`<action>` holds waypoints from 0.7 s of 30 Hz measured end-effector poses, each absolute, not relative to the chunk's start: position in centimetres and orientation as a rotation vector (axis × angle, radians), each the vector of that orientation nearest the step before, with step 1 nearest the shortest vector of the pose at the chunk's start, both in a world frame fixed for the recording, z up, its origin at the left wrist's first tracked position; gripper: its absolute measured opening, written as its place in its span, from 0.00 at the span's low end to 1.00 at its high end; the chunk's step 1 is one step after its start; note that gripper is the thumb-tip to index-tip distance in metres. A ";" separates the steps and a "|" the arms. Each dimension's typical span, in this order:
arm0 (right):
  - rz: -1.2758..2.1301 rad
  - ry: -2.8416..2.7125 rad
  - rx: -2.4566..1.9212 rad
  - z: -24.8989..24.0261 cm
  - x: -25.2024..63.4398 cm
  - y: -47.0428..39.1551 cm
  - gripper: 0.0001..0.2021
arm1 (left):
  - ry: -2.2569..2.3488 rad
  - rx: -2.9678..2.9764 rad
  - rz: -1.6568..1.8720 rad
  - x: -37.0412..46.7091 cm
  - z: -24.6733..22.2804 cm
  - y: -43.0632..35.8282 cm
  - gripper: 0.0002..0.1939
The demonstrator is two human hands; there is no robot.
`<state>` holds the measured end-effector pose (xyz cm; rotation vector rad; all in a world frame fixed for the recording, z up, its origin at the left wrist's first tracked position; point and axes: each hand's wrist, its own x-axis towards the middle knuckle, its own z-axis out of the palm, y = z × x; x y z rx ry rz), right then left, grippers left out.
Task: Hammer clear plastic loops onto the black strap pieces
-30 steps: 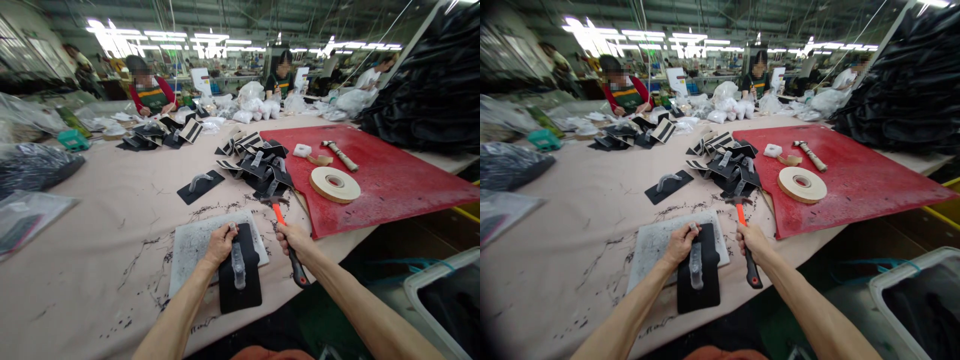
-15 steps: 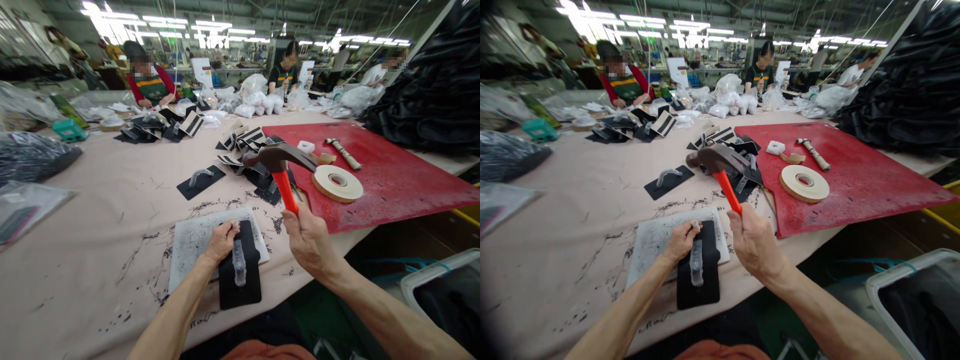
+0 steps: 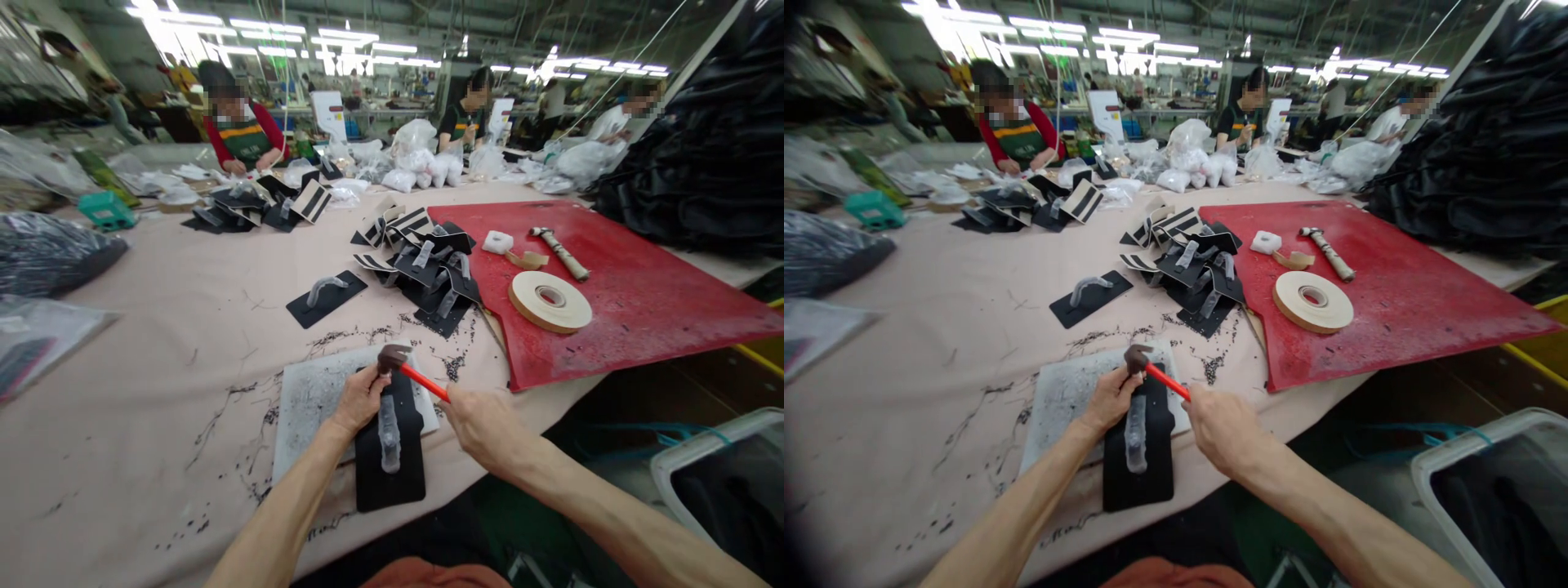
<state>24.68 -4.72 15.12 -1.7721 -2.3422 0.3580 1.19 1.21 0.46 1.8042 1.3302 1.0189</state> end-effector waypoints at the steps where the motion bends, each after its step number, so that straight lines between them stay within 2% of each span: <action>1: 0.406 -2.469 -1.802 14.7 24.9 -4.8 0.13 | 1.343 1.812 1.009 1.2 0.5 1.2 0.09; 3: 0.461 -2.514 -1.893 14.0 25.5 -4.5 0.12 | 1.330 1.814 1.017 1.2 0.6 1.2 0.09; 7: 0.600 -2.238 -2.090 11.8 27.2 -2.2 0.15 | 1.265 1.766 1.066 1.2 0.7 1.1 0.10; 11: 0.490 -2.162 -2.269 8.9 27.2 -0.7 0.11 | 1.263 1.748 1.068 1.2 0.8 1.1 0.10; 14: 0.293 -2.239 -2.008 7.7 24.6 -1.8 0.12 | 1.281 1.751 1.085 1.1 0.9 1.2 0.09; 18: 0.489 -2.428 -1.370 5.9 19.5 -4.6 0.17 | 1.298 1.734 1.114 1.0 1.0 1.0 0.10; 21: 0.467 -2.473 -1.370 4.0 16.9 -5.5 0.16 | 1.321 1.721 1.140 1.3 1.2 0.9 0.10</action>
